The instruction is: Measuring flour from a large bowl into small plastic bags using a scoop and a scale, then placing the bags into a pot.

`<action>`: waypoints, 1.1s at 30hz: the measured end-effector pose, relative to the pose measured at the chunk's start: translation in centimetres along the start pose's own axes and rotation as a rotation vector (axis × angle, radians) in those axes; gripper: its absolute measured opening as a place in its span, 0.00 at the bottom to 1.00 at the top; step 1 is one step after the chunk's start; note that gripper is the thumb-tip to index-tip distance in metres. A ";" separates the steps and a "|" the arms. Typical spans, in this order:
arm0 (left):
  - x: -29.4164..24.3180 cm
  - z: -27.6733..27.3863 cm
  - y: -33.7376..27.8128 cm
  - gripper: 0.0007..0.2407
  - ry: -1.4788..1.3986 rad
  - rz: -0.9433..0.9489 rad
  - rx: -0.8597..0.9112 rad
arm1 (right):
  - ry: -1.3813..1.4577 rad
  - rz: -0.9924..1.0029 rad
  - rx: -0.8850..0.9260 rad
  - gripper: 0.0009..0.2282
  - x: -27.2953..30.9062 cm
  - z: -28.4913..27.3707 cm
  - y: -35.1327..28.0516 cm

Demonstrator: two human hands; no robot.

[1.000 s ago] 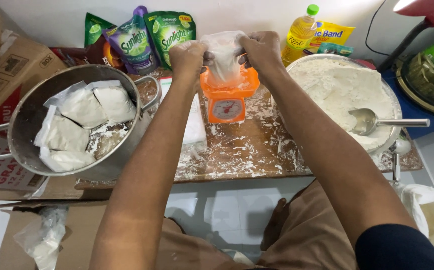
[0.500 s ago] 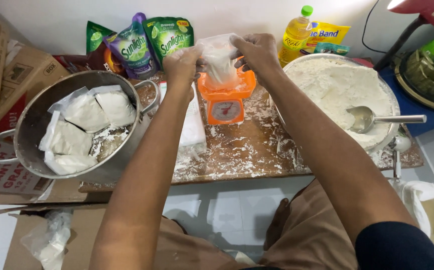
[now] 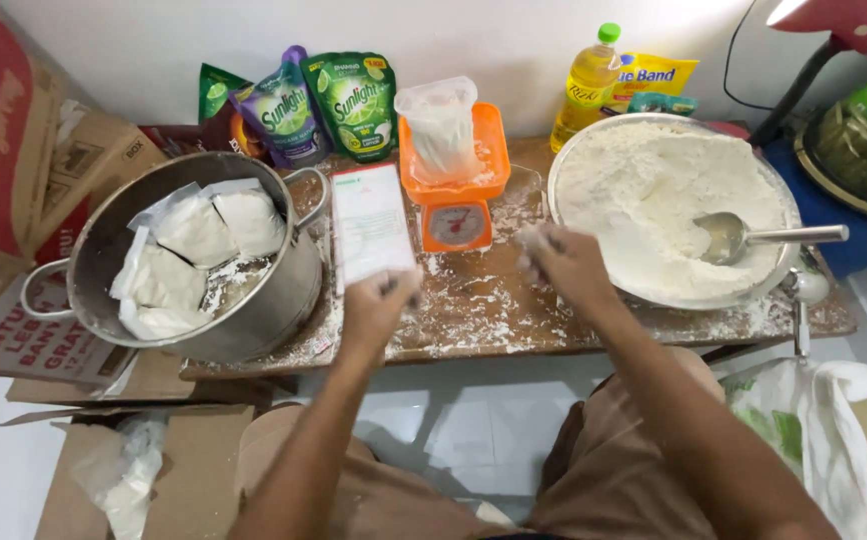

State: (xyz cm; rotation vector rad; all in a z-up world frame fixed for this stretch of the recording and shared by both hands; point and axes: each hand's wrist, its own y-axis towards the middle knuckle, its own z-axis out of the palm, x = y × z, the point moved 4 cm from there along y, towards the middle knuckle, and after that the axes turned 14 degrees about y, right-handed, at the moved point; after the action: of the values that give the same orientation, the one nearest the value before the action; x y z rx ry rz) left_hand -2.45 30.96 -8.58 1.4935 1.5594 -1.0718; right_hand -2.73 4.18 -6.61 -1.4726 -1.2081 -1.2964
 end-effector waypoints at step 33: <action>17.9 12.0 -12.2 0.19 1.021 0.045 0.780 | -0.976 0.311 0.929 0.12 -20.4 6.0 -14.5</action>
State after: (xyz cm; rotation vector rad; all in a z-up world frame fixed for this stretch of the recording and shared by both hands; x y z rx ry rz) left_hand -16.54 27.37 -28.61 2.9143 1.7785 -0.9761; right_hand -15.87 10.14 -27.93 -1.4416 -1.7243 0.3265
